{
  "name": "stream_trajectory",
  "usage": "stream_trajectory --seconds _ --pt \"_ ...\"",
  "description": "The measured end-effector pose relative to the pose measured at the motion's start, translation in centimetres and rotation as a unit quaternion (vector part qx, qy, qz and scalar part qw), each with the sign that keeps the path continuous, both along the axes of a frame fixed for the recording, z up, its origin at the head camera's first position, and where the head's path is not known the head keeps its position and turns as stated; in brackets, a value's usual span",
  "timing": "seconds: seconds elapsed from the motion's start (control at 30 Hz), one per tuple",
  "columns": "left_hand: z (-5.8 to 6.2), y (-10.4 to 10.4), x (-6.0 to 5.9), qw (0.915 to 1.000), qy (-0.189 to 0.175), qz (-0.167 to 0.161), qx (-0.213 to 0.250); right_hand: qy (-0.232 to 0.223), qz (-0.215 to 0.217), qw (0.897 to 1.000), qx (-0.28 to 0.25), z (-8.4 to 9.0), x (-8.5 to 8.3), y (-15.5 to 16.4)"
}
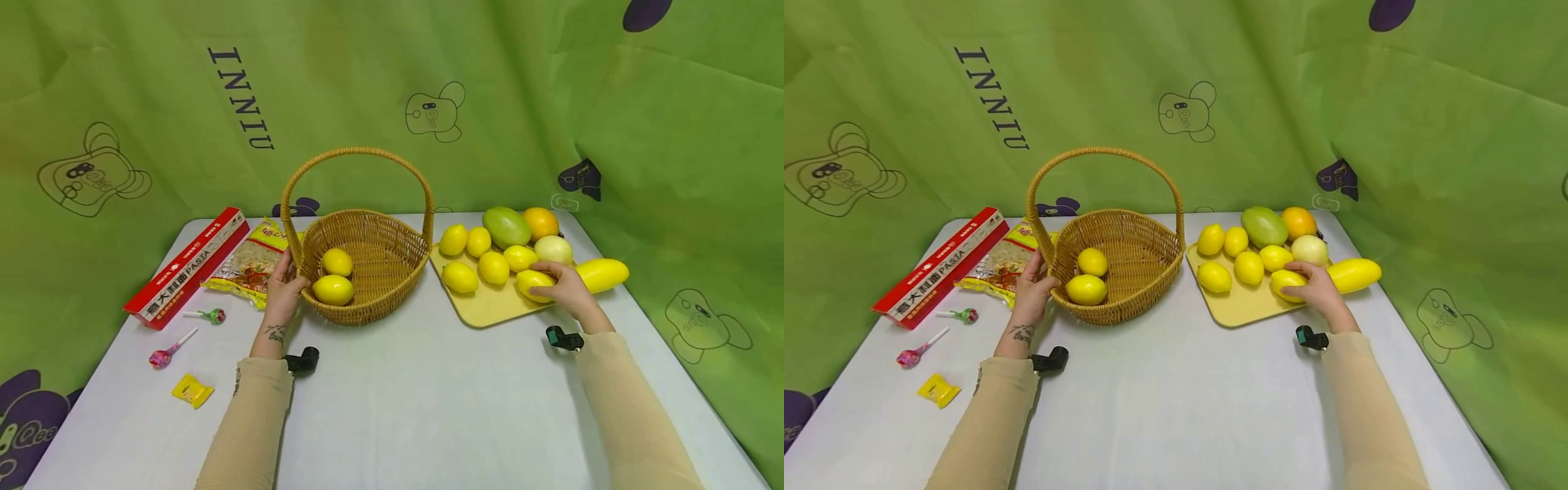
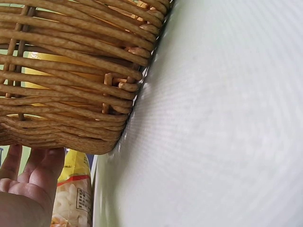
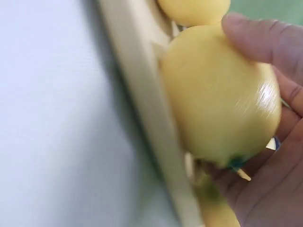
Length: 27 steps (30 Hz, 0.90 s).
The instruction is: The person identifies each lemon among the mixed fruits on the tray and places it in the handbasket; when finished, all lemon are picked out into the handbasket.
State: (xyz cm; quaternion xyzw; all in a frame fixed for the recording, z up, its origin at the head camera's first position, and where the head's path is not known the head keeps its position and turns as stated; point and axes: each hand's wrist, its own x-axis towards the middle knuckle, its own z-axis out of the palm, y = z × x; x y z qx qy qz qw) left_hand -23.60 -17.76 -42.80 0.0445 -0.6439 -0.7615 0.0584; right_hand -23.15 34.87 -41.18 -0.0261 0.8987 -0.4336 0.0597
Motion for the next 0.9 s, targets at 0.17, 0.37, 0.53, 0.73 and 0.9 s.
stream_trajectory --seconds 0.17,0.37,0.53,0.73,0.9 --pt "0.0 0.0 0.1 1.0000 0.004 -0.001 0.003 -0.010 -0.014 1.000 -0.020 -0.5 0.4 -0.4" --pt "-0.1 0.0 0.1 0.9999 0.010 -0.004 0.002 0.002 -0.036 0.999 -0.020 -0.8 0.5 -0.5" --pt "-0.1 0.0 0.2 1.0000 0.007 -0.003 -0.006 0.023 -0.041 0.997 -0.065 0.0 0.6 -1.5" --pt "-0.1 0.0 0.1 0.9999 0.010 -0.004 -0.005 0.062 0.011 0.975 -0.215 1.6 0.1 -5.0" --pt "0.1 0.1 0.1 0.9999 0.011 -0.005 -0.003 0.071 0.081 0.951 -0.289 2.9 -0.7 -9.3"
